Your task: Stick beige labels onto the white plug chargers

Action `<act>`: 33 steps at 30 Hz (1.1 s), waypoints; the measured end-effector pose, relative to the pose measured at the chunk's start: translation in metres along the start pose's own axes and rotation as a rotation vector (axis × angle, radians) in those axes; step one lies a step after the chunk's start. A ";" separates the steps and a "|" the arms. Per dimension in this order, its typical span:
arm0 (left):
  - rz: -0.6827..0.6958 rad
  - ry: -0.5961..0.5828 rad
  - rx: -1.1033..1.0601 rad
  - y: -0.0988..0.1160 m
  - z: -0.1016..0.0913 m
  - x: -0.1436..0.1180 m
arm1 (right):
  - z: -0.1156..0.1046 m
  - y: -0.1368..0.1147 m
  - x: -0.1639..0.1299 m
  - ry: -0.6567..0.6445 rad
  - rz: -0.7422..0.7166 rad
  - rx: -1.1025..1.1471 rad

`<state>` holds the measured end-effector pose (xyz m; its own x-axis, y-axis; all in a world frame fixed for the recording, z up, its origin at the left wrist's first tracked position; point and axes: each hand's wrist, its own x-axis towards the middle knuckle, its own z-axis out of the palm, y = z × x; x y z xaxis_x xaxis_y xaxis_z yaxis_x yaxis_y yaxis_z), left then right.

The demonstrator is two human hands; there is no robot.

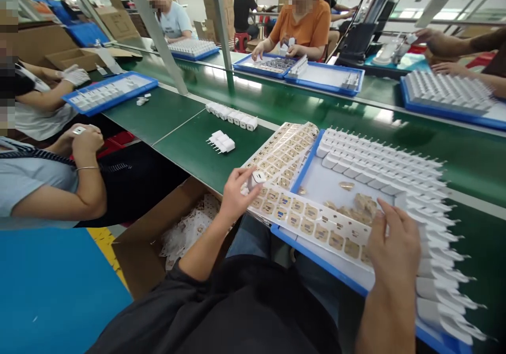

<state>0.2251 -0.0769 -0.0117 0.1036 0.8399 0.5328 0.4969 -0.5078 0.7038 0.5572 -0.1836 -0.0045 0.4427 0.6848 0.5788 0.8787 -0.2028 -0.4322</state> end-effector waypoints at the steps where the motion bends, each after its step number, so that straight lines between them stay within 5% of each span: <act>1: -0.006 0.007 0.093 -0.016 -0.006 0.012 | -0.001 -0.001 -0.002 0.021 0.015 0.000; 7: -0.068 -0.205 0.667 -0.086 -0.014 0.081 | 0.001 -0.002 -0.009 -0.047 -0.018 0.016; 16: -0.135 -0.081 0.750 -0.102 -0.015 0.116 | 0.016 0.003 -0.013 -0.154 -0.243 0.126; 20: -0.039 -0.215 0.463 -0.069 -0.004 0.105 | 0.019 -0.007 -0.019 -0.328 -0.337 0.124; 26: 0.238 -0.780 -0.055 0.025 0.038 0.067 | 0.013 -0.014 -0.021 -0.365 -0.271 0.195; 29: 0.195 -1.012 -0.121 0.049 0.057 0.061 | 0.006 -0.017 -0.019 -0.344 -0.246 0.247; 33: 0.032 -1.160 -0.250 0.054 0.070 0.065 | -0.002 -0.030 -0.017 -0.233 -0.377 0.245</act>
<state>0.3189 -0.0362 0.0284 0.8957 0.4329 -0.1012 0.3108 -0.4470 0.8388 0.5237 -0.1901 -0.0001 0.0269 0.8223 0.5685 0.8897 0.2396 -0.3886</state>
